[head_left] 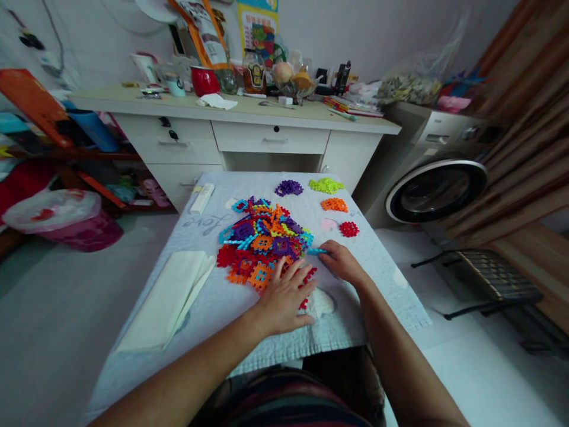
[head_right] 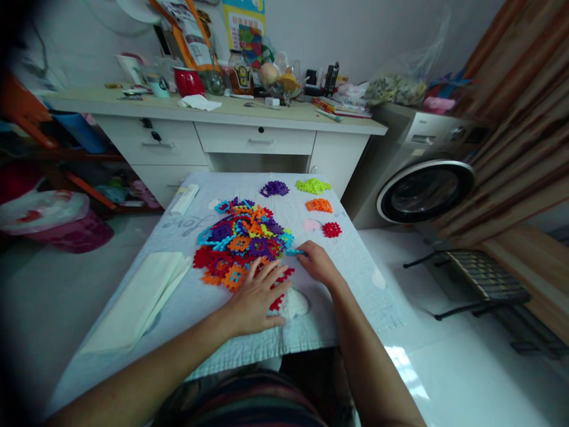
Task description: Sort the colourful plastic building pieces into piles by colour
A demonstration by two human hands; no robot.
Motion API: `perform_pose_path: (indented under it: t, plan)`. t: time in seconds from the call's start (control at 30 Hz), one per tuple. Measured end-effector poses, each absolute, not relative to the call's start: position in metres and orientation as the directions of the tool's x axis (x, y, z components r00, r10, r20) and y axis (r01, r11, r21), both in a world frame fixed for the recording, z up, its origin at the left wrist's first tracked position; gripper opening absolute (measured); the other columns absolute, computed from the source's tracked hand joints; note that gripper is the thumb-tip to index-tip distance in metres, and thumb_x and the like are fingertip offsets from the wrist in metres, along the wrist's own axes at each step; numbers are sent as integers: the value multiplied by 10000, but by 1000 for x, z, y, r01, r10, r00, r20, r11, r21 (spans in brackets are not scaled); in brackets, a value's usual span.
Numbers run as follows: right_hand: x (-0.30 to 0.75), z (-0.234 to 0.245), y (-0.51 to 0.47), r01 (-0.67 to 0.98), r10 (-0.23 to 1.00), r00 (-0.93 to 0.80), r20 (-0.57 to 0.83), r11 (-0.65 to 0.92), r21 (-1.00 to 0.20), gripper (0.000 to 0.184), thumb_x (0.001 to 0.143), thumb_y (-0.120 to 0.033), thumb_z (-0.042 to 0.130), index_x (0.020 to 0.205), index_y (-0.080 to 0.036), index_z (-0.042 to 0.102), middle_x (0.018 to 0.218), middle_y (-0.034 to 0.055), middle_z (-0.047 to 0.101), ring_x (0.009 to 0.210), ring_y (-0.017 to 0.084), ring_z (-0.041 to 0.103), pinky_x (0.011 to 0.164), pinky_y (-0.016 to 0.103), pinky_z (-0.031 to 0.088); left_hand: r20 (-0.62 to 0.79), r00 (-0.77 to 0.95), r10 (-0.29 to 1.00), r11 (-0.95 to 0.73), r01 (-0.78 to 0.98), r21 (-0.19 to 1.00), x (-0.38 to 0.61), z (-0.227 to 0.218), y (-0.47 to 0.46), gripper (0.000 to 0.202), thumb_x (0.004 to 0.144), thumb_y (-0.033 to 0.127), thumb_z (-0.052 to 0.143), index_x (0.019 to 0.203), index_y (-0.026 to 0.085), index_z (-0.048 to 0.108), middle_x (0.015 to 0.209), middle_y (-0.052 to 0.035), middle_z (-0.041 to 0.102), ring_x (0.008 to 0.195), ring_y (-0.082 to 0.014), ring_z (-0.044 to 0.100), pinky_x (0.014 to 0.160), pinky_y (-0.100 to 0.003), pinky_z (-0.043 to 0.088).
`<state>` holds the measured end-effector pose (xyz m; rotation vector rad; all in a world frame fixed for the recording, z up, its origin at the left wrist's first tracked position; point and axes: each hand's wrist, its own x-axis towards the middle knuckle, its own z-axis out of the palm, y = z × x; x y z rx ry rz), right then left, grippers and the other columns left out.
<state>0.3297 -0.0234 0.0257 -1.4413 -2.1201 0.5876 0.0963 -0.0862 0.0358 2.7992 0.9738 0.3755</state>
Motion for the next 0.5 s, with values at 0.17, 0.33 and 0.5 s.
perform_pose_path:
  t: [0.17,0.33,0.5]
  plan:
    - [370,27,-35,697,990,24,137,82,-713,300,828,-307,540,1080,-167,622,648,-38,530,589,132,492,583,251,383,205,799,566,-825,553,120,111,32,-82,416,867,515,568,1222,299,558,1440,-32,492,1419,-280,299,1169,-618,97]
    - [412,21,-44,637,955,280,95,-110,-763,319,806,-357,528,1063,-183,601,560,-69,440,529,137,481,542,251,383,245,776,581,-807,589,46,117,29,-77,340,861,486,592,1105,250,602,1372,-39,553,1401,-295,332,1166,-616,147]
    - [424,15,-51,786,934,319,163,-165,-595,314,776,-319,552,1033,-169,654,864,56,638,745,179,589,735,313,465,286,699,655,-739,671,52,118,23,-74,360,854,493,602,1100,231,608,1304,-55,603,1355,-314,396,1157,-643,163]
